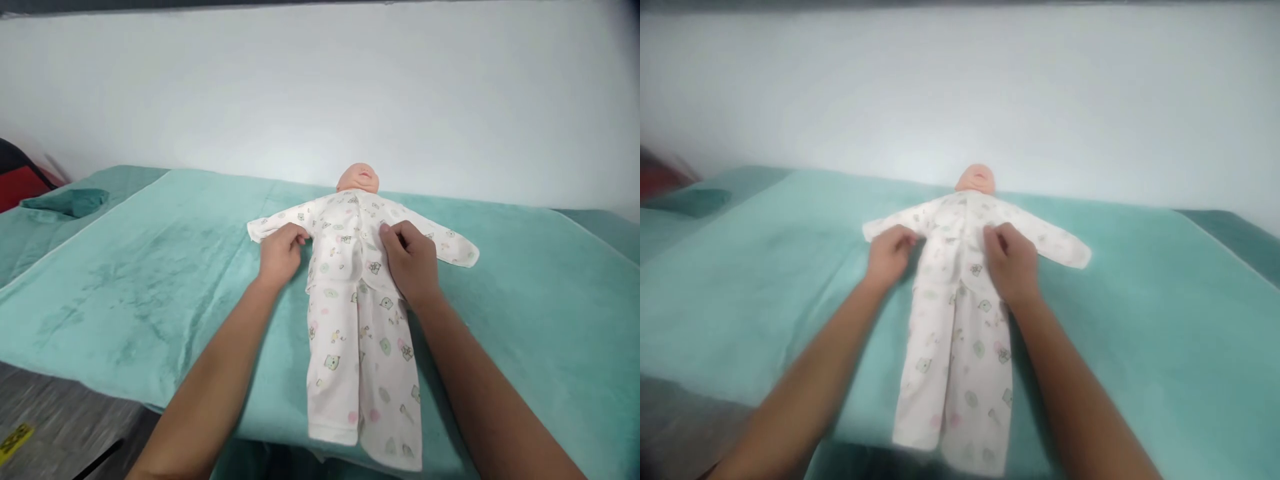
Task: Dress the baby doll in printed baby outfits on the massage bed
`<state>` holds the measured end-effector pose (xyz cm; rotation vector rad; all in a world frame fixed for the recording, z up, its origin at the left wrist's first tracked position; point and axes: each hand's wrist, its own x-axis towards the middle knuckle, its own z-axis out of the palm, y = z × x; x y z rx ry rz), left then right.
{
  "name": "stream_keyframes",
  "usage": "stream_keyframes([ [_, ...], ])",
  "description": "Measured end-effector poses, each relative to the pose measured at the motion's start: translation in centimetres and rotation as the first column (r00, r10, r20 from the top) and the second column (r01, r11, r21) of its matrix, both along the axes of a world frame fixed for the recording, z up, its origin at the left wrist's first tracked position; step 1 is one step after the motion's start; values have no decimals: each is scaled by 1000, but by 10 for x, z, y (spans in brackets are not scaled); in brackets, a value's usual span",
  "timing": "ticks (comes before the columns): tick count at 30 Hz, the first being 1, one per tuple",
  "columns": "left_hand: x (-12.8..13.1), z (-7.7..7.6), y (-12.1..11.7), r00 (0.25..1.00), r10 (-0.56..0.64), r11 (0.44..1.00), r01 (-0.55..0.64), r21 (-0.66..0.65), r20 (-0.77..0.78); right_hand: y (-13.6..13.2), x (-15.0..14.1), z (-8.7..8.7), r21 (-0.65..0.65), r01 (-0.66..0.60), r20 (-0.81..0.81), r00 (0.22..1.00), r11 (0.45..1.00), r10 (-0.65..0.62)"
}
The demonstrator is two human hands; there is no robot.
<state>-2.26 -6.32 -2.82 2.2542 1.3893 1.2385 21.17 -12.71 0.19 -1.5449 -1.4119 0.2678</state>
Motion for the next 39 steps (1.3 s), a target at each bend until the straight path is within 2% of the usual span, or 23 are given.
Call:
stream_keyframes([
  [4,10,-7,-47,996,-49,980,61,-187,68,-38,6,-22,-143,14,-151,988,990,-36],
  [7,10,-11,-88,987,-4,954,51,-297,159,-83,10,-33,-220,-71,-165,986,973,34],
  [9,7,-13,-116,972,22,939,60,-339,233,-119,8,-38,-218,-138,-152,983,966,107],
  [14,0,-27,-187,925,13,925,132,-356,379,-196,-9,-56,-68,-303,-173,942,950,288],
  [17,0,-38,-227,908,-34,931,181,-318,418,-218,-22,-70,-64,-276,-70,960,959,272],
  [20,5,-42,-254,900,-41,956,162,-245,435,-226,-33,-77,-58,-250,19,968,967,251],
  [22,9,-40,-263,908,-29,966,132,-221,418,-230,-38,-77,-51,-270,-24,963,962,269],
  [24,13,-35,-266,923,-8,969,102,-224,385,-237,-42,-72,-46,-276,-144,953,960,267],
  [27,18,-28,-264,940,44,968,44,-247,338,-250,-46,-65,-34,-217,-327,925,975,195],
  [29,19,-27,-261,954,64,966,13,-257,291,-257,-45,-60,-44,-197,-381,910,979,166],
  [34,13,-30,-252,981,21,977,21,-210,191,-259,-28,-50,-102,-220,-334,926,970,175],
  [37,3,-30,-249,979,11,985,24,-173,204,-259,-13,-47,-123,-212,-282,944,970,170],
  [39,-4,-28,-249,974,-26,983,65,-170,224,-258,-2,-46,-166,-268,-235,945,949,226],
])
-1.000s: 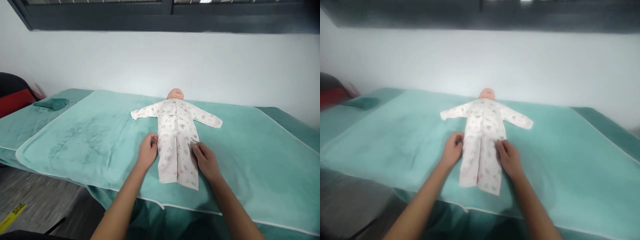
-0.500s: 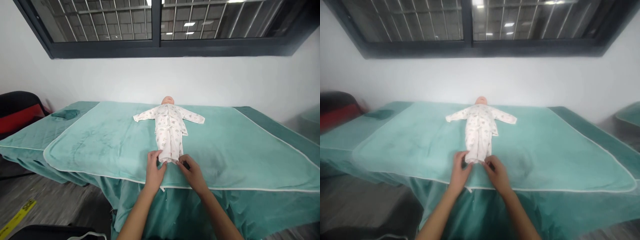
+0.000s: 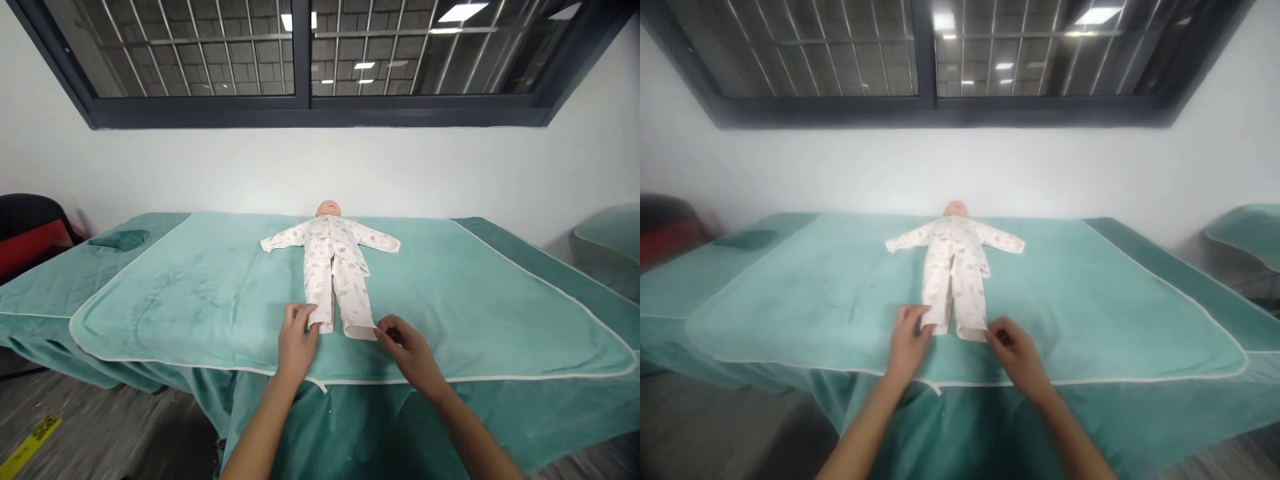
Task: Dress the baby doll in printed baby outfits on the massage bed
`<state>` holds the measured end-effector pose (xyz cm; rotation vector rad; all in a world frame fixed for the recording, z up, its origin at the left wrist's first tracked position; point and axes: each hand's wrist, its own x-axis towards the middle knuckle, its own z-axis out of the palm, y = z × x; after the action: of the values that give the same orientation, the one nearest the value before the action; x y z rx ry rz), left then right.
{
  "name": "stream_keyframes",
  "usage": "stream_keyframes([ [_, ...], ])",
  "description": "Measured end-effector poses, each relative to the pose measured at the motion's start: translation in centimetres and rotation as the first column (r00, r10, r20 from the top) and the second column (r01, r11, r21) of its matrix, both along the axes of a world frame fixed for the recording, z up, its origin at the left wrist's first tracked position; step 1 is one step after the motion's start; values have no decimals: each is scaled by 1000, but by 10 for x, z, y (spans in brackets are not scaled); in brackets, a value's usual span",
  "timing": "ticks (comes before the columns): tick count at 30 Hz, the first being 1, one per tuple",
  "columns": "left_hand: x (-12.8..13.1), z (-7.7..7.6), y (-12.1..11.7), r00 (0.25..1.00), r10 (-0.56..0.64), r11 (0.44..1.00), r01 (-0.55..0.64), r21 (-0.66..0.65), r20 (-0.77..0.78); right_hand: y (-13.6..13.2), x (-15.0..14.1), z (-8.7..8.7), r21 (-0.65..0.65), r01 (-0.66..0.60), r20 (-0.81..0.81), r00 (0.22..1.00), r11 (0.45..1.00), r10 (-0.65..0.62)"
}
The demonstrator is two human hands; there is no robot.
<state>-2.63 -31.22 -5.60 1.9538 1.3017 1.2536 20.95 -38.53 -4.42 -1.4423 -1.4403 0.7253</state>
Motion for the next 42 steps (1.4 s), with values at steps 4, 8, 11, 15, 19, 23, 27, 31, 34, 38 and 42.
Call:
stream_keyframes([
  [4,-12,7,8,990,-82,997,83,-8,115,21,24,4,-34,37,50,998,999,-35],
  [8,-8,14,57,921,54,980,26,-198,387,94,44,16,62,281,-9,960,958,-281],
  [11,10,16,107,807,136,905,135,-402,575,167,47,22,-11,368,27,930,930,-367],
  [15,35,21,151,776,44,870,280,-406,629,233,40,17,-59,371,91,926,927,-365],
  [19,45,28,166,798,40,874,264,-408,602,250,37,5,-51,255,103,963,966,-249],
  [23,51,36,178,822,40,877,243,-414,568,250,41,-2,-34,184,15,983,982,-184],
  [27,56,37,189,837,72,883,199,-424,542,253,44,-6,-20,132,-57,990,991,-133],
  [31,55,33,188,837,76,904,171,-391,542,251,45,-8,27,148,19,989,989,-148],
  [34,51,31,179,854,90,921,124,-369,513,243,43,-7,29,213,168,962,977,-215],
  [38,41,27,138,887,163,931,8,-366,433,210,36,-8,34,210,348,914,977,-209],
  [42,3,3,28,930,168,927,-36,-374,326,142,28,-26,142,148,646,735,979,-205],
])
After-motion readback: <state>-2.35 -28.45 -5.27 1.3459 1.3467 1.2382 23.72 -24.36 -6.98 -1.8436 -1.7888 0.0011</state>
